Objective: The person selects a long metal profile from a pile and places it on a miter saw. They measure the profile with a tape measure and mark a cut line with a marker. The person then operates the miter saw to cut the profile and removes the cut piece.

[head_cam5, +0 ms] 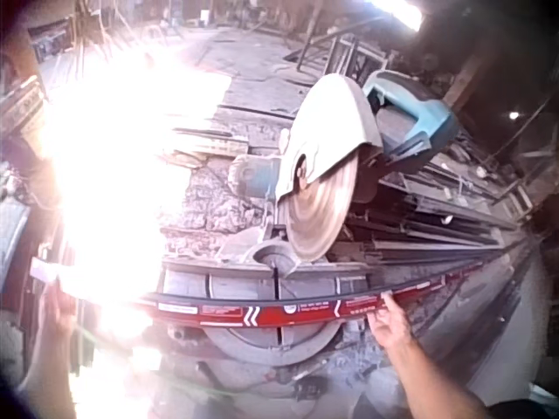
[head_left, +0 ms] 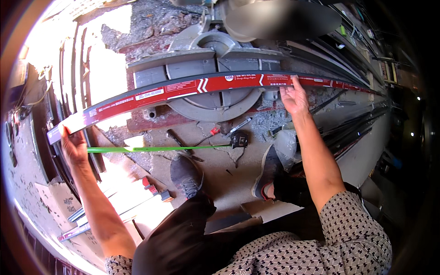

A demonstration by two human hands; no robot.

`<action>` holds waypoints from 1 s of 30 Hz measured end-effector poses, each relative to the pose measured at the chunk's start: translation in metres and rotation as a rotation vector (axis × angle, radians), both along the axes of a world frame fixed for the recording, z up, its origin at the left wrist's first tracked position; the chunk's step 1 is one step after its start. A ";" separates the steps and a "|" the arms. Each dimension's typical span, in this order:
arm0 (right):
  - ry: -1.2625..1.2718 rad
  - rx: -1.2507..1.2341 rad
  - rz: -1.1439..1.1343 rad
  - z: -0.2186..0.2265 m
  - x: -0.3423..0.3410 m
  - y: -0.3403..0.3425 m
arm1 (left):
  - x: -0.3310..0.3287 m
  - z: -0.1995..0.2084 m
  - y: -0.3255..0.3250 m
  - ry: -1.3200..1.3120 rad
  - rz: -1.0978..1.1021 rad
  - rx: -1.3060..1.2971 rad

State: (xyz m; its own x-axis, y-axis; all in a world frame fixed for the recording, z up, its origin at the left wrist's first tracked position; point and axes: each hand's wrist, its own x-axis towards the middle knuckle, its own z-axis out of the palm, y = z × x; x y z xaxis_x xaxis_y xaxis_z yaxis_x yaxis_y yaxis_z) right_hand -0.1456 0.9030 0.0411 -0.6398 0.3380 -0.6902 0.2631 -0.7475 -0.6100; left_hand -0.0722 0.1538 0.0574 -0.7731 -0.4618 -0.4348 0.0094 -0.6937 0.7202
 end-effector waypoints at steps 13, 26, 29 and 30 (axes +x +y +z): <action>-0.029 -0.062 0.040 0.008 -0.004 -0.051 | -0.017 0.030 0.155 -0.087 -0.151 0.024; -0.162 0.060 0.297 0.015 -0.006 -0.049 | -0.017 0.003 0.171 -0.121 -0.164 0.050; -0.245 0.127 0.372 0.013 0.005 -0.039 | -0.015 -0.016 0.163 -0.102 -0.189 0.080; -0.268 0.210 0.421 0.017 0.010 -0.040 | -0.015 -0.018 0.164 -0.097 -0.187 0.075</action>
State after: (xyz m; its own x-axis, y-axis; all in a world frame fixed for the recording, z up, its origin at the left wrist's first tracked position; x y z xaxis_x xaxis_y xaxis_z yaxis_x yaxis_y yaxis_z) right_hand -0.1351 0.8626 0.0578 -0.5601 0.2388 -0.7933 0.6806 -0.4132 -0.6050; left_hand -0.0874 0.3174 0.0393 -0.7949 -0.2780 -0.5393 -0.1915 -0.7284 0.6578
